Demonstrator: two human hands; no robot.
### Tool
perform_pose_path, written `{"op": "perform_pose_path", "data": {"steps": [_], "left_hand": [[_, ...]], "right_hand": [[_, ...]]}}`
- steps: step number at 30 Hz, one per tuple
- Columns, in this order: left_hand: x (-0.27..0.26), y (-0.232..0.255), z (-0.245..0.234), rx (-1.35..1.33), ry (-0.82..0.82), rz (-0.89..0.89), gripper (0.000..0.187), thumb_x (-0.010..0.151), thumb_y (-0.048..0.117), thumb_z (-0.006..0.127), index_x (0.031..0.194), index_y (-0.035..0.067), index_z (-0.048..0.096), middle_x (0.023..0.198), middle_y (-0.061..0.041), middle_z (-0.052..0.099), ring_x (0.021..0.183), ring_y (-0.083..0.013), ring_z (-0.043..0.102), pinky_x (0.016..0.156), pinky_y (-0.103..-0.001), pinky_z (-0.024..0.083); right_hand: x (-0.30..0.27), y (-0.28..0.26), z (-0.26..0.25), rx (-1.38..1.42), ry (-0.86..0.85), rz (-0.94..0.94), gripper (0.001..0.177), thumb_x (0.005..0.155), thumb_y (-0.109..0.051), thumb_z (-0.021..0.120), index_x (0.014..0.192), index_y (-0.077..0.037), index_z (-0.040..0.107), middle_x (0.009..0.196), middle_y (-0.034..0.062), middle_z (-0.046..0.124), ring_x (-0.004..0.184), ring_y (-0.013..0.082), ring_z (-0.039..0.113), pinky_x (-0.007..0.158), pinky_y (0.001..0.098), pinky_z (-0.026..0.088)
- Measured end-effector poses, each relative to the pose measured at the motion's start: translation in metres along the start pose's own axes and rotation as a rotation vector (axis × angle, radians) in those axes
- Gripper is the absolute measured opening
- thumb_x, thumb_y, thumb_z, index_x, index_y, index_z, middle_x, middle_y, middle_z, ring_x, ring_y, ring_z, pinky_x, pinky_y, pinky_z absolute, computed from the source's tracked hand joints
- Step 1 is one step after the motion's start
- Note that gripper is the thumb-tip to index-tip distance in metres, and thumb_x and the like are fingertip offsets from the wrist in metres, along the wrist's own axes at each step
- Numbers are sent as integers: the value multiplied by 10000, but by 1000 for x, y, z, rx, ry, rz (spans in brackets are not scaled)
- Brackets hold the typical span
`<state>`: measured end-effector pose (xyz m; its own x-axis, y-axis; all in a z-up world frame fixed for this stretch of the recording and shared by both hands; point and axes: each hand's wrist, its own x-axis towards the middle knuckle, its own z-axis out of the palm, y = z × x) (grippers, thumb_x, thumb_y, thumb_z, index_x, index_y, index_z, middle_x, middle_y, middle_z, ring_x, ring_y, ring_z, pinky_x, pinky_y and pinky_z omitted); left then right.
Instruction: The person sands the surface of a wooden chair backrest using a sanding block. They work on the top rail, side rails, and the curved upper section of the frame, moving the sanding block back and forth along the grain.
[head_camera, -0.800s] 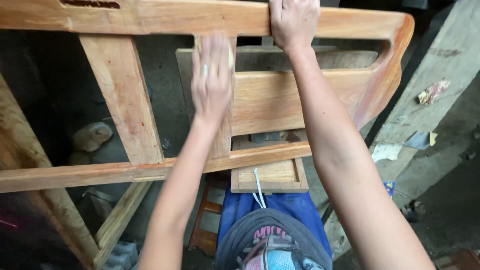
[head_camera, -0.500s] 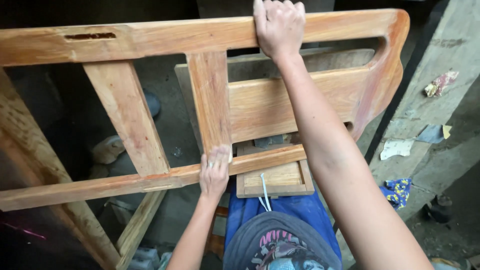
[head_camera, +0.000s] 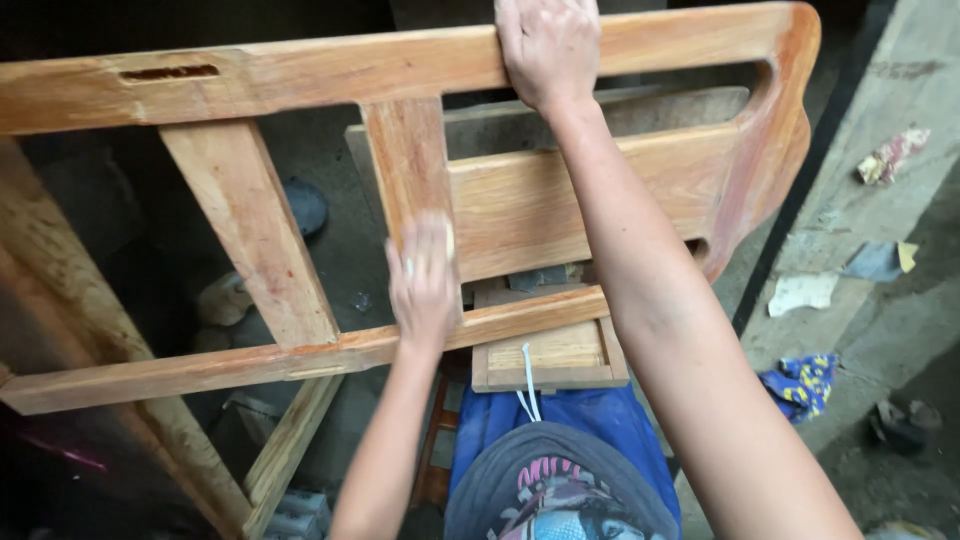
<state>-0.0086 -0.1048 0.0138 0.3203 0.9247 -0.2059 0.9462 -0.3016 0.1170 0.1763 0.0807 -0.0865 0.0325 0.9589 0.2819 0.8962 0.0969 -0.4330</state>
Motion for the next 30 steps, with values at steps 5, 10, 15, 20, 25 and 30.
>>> {"op": "perform_pose_path", "data": {"steps": [5,10,15,20,25,30], "left_hand": [[-89,0,29,42,11,-58,437,784,-5,430,1211,81,469,1262,-71,441,1175,-252,413,960,-448,318],[-9,0,14,-16,134,-91,340,854,81,416,1185,85,497,1216,-65,493,1141,-241,454,929,-429,331],[98,-8,15,-108,264,-153,535,781,-39,490,1277,130,379,1326,-28,369,1242,-219,383,1057,-407,304],[43,-21,-1,-56,289,-61,422,794,0,403,1204,97,435,1246,-59,426,1190,-207,381,1020,-363,277],[-99,-18,-7,-185,167,48,330,807,5,355,1062,43,561,983,-136,582,1027,-274,518,974,-402,348],[-50,-50,-58,-404,387,-305,395,875,-40,391,1254,-60,279,1240,-237,402,1122,-306,477,1032,-391,313]], "right_hand": [[4,-7,-7,-50,-10,-27,349,866,-229,388,533,-161,467,516,11,529,480,241,494,489,370,306],[-1,-9,0,-83,-62,-4,430,887,-244,352,506,-158,531,525,31,571,501,242,533,499,381,318],[-4,-4,5,-125,-258,-13,460,938,-258,243,598,-108,513,648,97,610,567,309,538,537,409,315],[-6,-3,7,-89,-243,-45,465,976,-279,282,622,-85,513,624,109,585,621,309,561,594,393,347],[-9,4,13,-141,-254,-3,513,1014,-384,308,644,-124,549,579,124,548,627,303,577,639,381,398],[-2,-10,4,-166,-365,27,438,947,-239,235,592,-66,424,626,144,557,597,369,516,530,450,306]]}}
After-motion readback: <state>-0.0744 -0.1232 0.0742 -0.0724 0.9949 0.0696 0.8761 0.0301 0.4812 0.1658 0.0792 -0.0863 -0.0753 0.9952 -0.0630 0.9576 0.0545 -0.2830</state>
